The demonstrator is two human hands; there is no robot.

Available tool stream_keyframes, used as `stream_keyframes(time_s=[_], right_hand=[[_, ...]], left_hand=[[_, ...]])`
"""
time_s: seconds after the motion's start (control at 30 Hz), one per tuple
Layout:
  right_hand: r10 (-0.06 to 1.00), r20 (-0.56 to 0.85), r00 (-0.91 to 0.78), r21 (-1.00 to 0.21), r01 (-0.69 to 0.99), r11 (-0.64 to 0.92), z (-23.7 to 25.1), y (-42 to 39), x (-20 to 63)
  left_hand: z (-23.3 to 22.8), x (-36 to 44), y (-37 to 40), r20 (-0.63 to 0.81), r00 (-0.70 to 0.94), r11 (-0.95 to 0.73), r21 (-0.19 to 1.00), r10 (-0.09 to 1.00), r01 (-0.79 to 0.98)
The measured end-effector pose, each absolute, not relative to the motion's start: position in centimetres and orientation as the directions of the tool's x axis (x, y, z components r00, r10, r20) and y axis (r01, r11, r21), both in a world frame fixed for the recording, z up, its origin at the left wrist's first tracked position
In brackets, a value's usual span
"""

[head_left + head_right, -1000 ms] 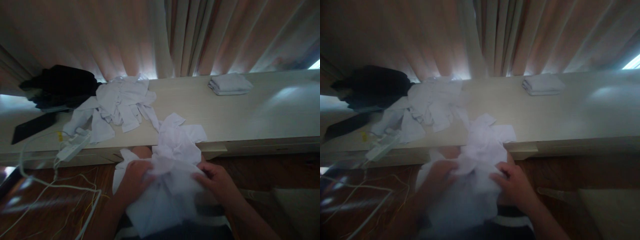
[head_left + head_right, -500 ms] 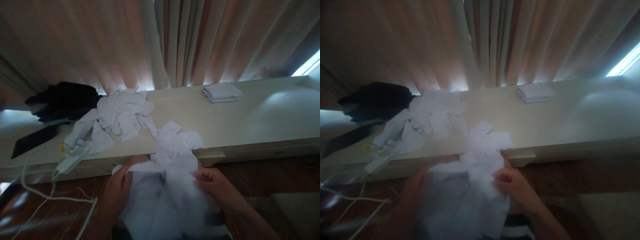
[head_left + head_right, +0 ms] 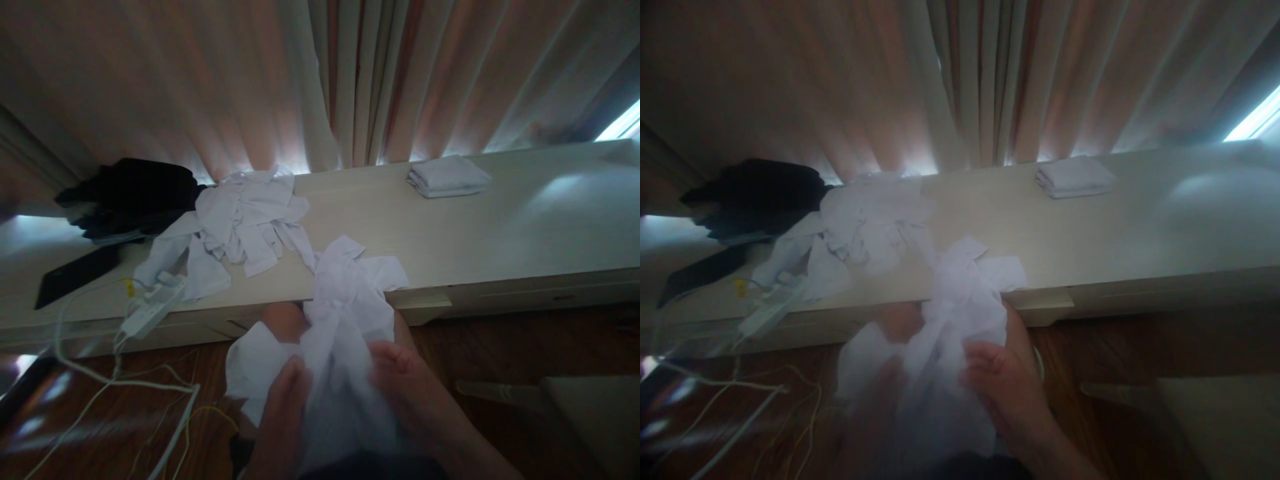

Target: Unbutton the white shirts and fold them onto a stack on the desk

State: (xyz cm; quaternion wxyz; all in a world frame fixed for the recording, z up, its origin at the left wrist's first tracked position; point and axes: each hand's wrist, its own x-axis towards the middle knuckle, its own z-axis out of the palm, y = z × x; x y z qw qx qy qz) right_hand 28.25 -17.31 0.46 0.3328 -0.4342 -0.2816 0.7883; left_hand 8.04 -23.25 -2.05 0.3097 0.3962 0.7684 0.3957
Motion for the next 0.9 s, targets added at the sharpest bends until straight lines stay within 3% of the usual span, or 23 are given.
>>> stream_keyframes(time_s=[0.17, 0.4, 0.5, 0.73, 0.9], right_hand=[[0.812, -0.504, -0.292, -0.837, -0.066, -0.543, -0.4, -18.0, 26.9], [0.947, -0.175, -0.271, -0.984, 0.028, -0.174, -0.1, -19.5, 24.9], [0.965, -0.072, -0.251, -0.993, 0.107, -0.046, 0.6, -19.9, 24.3], [0.958, -0.105, -0.267, -0.979, 0.196, -0.052, 1.0, -20.0, 24.5], [0.966, 0.020, -0.259, -0.957, 0.276, 0.094, 1.4, -20.1, 24.4]], left_hand=[[-0.9, 9.2, -24.0, -0.159, -0.458, 0.325, 0.893, 0.874, 0.310], [-0.3, 10.5, -24.8, -0.137, -0.445, 0.264, 0.935, 0.885, 0.237], [-0.2, 10.8, -24.9, -0.156, -0.469, 0.277, 0.940, 0.869, 0.200], [0.6, 9.3, -25.3, -0.253, -0.268, 0.310, 0.931, 0.929, 0.194], [1.0, 9.2, -25.5, -0.236, -0.302, 0.303, 0.933, 0.924, 0.196]])
